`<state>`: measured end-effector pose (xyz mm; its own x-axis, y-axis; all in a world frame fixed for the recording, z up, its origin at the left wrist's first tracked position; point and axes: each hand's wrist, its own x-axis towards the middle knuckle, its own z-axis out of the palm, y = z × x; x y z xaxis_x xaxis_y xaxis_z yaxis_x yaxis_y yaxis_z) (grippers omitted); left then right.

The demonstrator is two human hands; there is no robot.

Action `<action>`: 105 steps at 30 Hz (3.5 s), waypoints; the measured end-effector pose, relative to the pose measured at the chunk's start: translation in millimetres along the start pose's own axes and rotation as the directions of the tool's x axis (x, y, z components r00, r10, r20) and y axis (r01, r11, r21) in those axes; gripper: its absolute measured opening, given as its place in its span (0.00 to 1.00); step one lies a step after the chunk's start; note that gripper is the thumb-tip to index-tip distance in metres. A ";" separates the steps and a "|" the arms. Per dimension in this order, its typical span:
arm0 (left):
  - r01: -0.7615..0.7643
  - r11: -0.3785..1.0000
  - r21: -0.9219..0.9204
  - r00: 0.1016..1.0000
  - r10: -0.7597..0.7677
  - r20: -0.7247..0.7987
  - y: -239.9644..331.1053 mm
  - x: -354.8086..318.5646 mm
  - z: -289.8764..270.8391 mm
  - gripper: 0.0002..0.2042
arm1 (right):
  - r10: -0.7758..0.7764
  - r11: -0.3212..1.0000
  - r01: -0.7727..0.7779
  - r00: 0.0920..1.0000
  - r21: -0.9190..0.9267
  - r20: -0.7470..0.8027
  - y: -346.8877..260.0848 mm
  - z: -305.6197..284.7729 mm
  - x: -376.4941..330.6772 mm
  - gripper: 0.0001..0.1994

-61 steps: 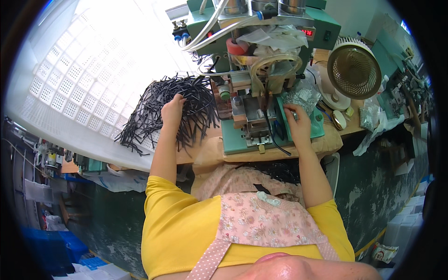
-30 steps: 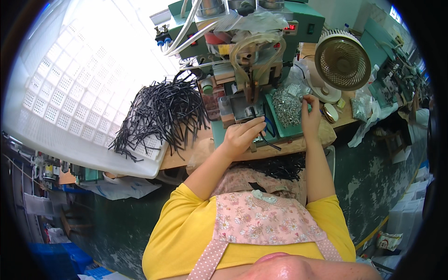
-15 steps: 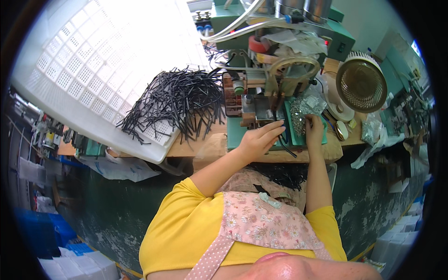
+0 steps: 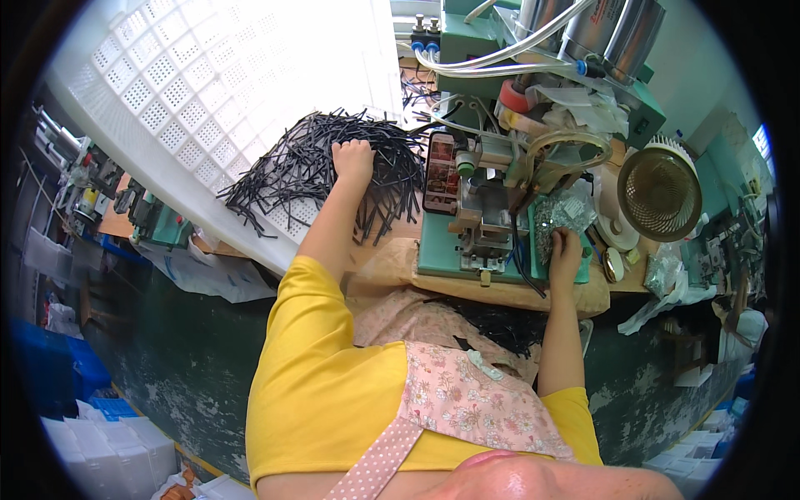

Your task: The person repeatedly picks small metallic components and black plastic pieces from a tray and inserts them into a machine fixture. The person operates the machine to process each piece and places the finished items into a white basket.

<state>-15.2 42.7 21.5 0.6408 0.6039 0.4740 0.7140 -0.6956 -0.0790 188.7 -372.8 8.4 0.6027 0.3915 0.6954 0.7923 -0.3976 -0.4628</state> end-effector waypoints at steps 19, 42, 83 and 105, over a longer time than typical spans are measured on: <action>0.605 0.427 -0.672 0.774 -0.119 0.621 -48.6 -59.1 -73.1 0.14 | 0.384 0.784 -0.436 0.900 0.441 0.207 -61.4 -16.8 16.6 0.08; -0.815 0.270 -0.512 0.578 0.323 -0.750 185.6 -109.3 -145.5 0.13 | 0.193 0.956 -0.154 0.972 0.249 -0.138 -43.3 -38.8 36.3 0.10; -0.385 0.847 0.366 0.922 0.333 0.199 -0.8 4.0 -35.2 0.08 | 0.102 0.994 -0.103 0.994 0.047 0.036 12.1 -1.7 -7.7 0.06; -0.689 0.408 -0.600 0.695 0.136 -0.706 123.1 -103.4 -153.7 0.10 | 0.227 0.741 -0.304 0.952 0.599 0.203 -135.3 -4.6 34.6 0.09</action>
<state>-36.9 -165.1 97.5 0.3436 0.0505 0.9377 -0.3194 -0.9327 0.1673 101.9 -309.3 97.6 0.7733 0.4511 0.4456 0.4605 0.0835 -0.8837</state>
